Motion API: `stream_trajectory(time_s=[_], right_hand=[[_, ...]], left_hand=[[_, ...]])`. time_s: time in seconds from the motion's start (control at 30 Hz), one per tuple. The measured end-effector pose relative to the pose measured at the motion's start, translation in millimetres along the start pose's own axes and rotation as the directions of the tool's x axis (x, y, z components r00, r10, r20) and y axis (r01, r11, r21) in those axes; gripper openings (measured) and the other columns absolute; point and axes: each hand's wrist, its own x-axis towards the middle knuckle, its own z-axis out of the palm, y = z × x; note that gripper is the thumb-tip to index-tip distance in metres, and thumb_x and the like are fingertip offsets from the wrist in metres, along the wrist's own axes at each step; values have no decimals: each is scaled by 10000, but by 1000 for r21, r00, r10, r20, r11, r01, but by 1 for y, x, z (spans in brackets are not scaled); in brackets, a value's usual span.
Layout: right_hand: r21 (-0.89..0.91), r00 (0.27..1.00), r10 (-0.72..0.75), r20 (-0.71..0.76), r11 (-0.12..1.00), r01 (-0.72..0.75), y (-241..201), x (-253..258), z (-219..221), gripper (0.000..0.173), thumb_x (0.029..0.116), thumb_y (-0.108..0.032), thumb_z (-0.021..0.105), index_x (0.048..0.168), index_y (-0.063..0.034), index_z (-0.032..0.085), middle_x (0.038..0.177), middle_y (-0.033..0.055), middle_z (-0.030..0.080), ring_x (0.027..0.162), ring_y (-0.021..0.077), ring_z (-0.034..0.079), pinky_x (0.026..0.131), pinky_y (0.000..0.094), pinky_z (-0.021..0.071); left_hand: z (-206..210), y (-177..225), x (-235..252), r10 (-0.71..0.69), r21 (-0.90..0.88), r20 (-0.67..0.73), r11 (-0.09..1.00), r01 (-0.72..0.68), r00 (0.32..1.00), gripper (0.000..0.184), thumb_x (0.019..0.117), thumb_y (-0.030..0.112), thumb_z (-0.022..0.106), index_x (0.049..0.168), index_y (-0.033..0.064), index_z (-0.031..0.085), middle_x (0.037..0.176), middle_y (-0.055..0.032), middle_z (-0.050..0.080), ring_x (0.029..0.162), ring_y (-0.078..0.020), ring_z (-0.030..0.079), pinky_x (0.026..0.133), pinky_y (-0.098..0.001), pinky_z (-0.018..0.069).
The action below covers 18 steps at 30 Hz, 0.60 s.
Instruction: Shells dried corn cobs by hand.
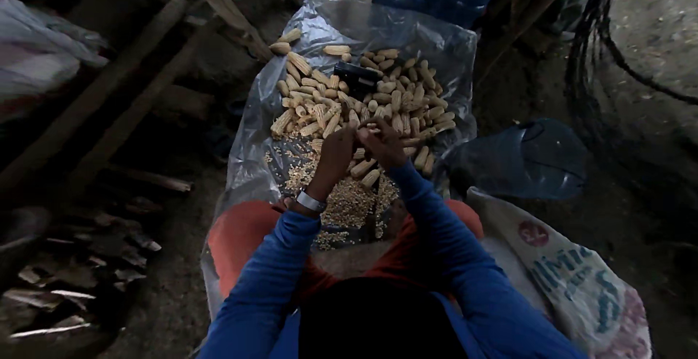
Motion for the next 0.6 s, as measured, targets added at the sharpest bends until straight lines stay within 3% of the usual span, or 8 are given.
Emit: stream_trajectory(time_s=[0.1,0.17,0.2,0.27,0.33,0.4,0.5,0.6], right_hand=[[-262,984,-175,31,949,177,7,1,3,374,1043,-307,532,1129,32,666,805,90,671,659,141,619,631,374,550],[-302,980,-197,37,932,199,8,0,5,378,1066,-275,472,1111,39,678,820,128,682,695,195,645,671,435,559],[-274,981,-189,33,943,190,8,-1,7,346,1072,-222,453,1109,48,665,803,120,661,664,175,614,641,398,542],[-164,991,-129,28,978,132,5,-4,13,311,1084,-181,418,1113,44,631,774,68,604,614,106,553,589,308,513],[-39,997,-79,6,996,80,3,-7,19,299,1090,-186,392,1084,15,613,747,5,565,576,43,501,548,243,473],[2,998,-37,-57,999,37,0,-8,23,320,1087,-191,377,1028,14,616,726,3,545,570,47,481,540,252,452],[7,978,156,-141,988,-157,-8,-6,18,448,1104,-241,327,984,55,641,740,81,574,589,133,518,571,337,485],[127,941,338,-5,934,-335,-8,1,6,499,1123,-345,329,1079,32,652,725,73,574,549,136,509,522,325,472]], left_hand=[[1,-11,2,19,101,-117,995,-7,993,678,1091,563,276,813,30,591,635,-96,474,516,-215,445,495,-397,405],[3,-20,-3,92,156,-142,985,-69,986,629,1076,572,348,865,50,628,648,-103,511,507,-221,465,477,-407,427],[3,-22,-5,123,179,-131,979,-99,984,562,1076,530,408,958,43,662,677,-115,543,521,-229,489,490,-421,452],[5,-20,-2,164,216,-143,968,-131,976,511,1080,473,448,1001,16,664,638,-109,516,491,-225,462,474,-412,415],[9,-22,3,234,238,-157,952,-193,959,517,1103,443,387,898,25,612,627,-89,519,499,-202,500,476,-381,438],[12,-26,5,270,273,-151,936,-223,951,518,1113,411,354,887,11,596,673,-114,547,552,-224,544,517,-408,477],[19,-25,1,352,485,-38,825,-291,935,434,1110,313,416,1025,-63,614,731,-195,603,611,-330,622,574,-503,537],[15,-29,9,290,496,15,829,-259,957,456,1112,350,414,1065,-65,597,776,-210,598,656,-341,616,621,-517,537]])
